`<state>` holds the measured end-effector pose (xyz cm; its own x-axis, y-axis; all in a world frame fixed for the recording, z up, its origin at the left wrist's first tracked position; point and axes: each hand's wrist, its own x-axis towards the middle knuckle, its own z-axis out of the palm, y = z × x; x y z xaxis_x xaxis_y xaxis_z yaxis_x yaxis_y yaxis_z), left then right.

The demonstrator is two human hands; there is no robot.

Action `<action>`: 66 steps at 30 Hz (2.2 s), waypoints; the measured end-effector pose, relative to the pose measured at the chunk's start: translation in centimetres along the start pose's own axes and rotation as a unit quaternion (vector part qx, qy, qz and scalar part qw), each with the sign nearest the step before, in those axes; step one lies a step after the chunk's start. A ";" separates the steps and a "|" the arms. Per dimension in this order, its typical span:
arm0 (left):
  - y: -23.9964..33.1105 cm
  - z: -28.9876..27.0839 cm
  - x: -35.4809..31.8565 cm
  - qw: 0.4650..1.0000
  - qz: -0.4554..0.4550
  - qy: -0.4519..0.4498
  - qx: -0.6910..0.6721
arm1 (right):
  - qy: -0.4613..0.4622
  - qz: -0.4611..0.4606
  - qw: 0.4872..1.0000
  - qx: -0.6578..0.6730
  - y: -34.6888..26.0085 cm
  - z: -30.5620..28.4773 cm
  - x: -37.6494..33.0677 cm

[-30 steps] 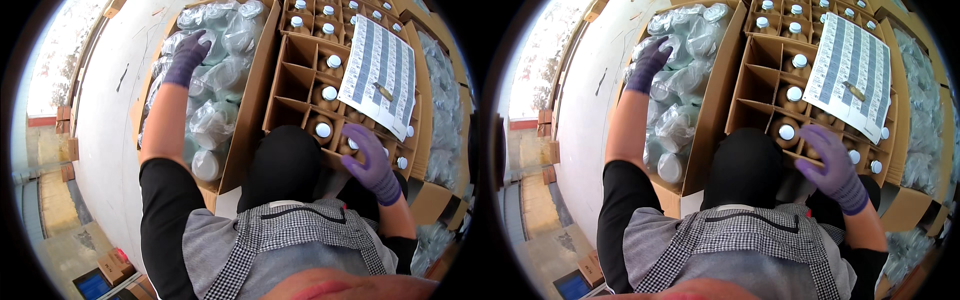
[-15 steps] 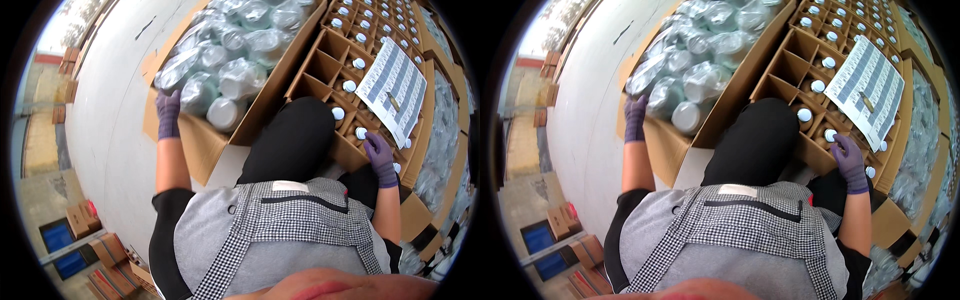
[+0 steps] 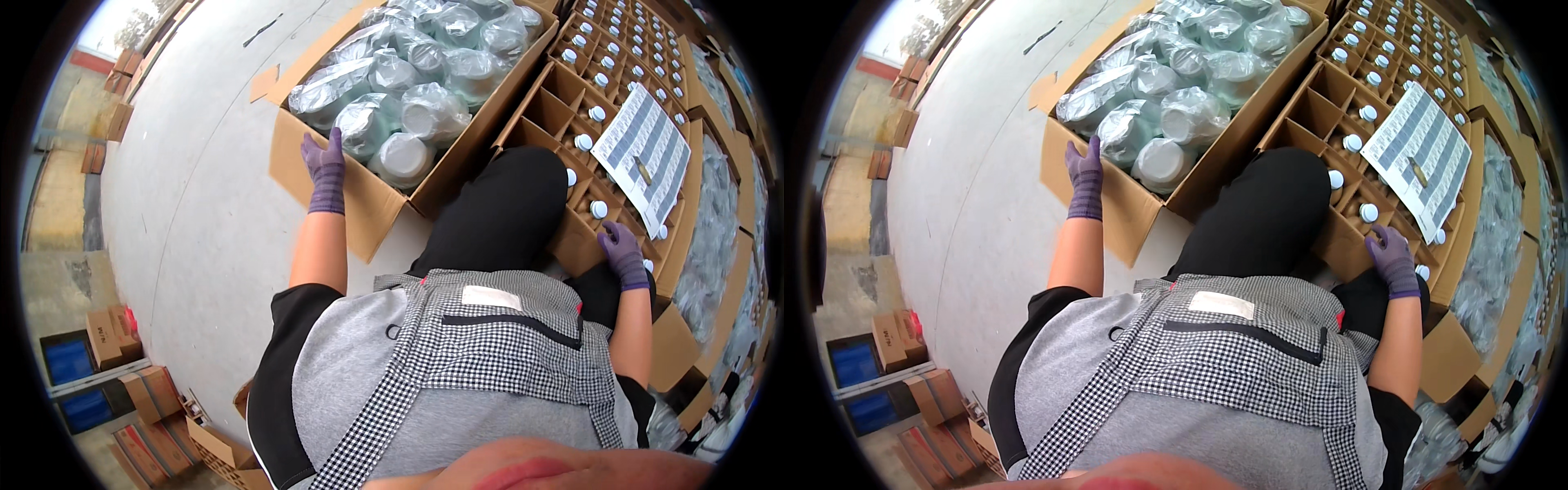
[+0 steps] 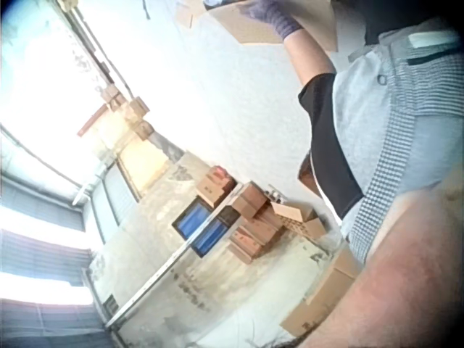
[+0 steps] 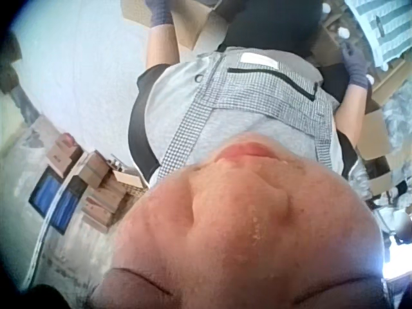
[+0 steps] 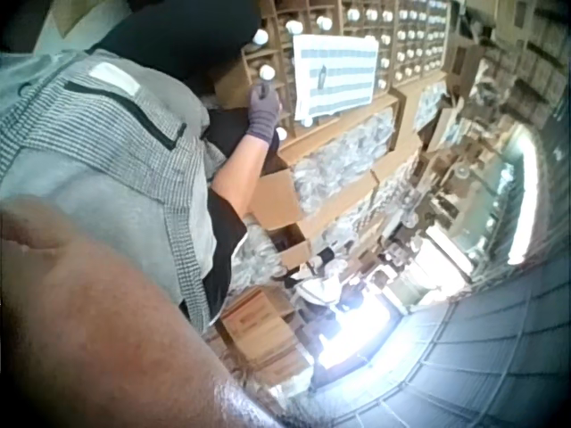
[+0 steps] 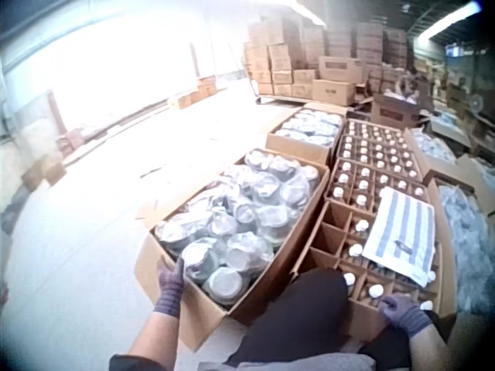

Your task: The person assembles a light-green thermos by checking labels, inserting a silver metal liner, and attaching a lid, then wraps the assembled item in a plastic bag and places it into a cardboard box.

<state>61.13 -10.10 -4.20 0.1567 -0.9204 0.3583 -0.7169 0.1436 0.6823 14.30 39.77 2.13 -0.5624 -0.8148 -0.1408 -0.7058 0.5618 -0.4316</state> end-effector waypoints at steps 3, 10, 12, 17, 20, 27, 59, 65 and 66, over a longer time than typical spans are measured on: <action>6.8 -2.1 -3.1 0.985 0.149 -0.063 -0.058 | 0.048 -0.031 0.998 -0.026 1.6 -0.6 -0.9; 7.0 -2.8 -5.8 0.903 0.320 -0.245 0.147 | 0.027 -0.349 0.931 -0.099 -21.6 -10.7 -4.6; 7.3 -2.5 -5.2 0.895 0.278 -0.299 0.177 | 0.001 -0.439 0.895 -0.081 -25.3 -12.6 -6.8; 6.8 -1.9 -4.9 0.886 0.341 -0.300 0.093 | 0.040 -0.420 0.904 -0.075 -23.8 -14.8 -7.3; 6.9 -2.8 -6.3 0.902 0.351 -0.253 -0.003 | 0.103 -0.267 0.956 -0.070 -16.1 -14.1 -6.3; 12.5 -6.2 -13.6 0.869 0.390 -0.303 -0.022 | 0.244 0.334 0.905 -0.100 6.5 -11.3 -13.7; 14.0 0.7 -13.2 0.841 0.199 -0.422 0.274 | 0.160 0.331 0.922 -0.123 16.5 -3.6 -21.2; 14.3 0.8 -13.2 0.838 0.206 -0.426 0.272 | 0.132 0.324 0.928 -0.128 12.6 -2.5 -26.9; 13.9 1.0 -13.0 0.838 0.207 -0.427 0.270 | 0.150 0.309 0.929 -0.136 12.2 -1.9 -27.7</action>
<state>48.50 3.47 0.00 -0.5592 -0.7903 -0.2506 -0.8287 0.5415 0.1415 20.46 69.43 2.49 -0.9622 -0.2718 -0.0153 -0.2688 0.9576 -0.1041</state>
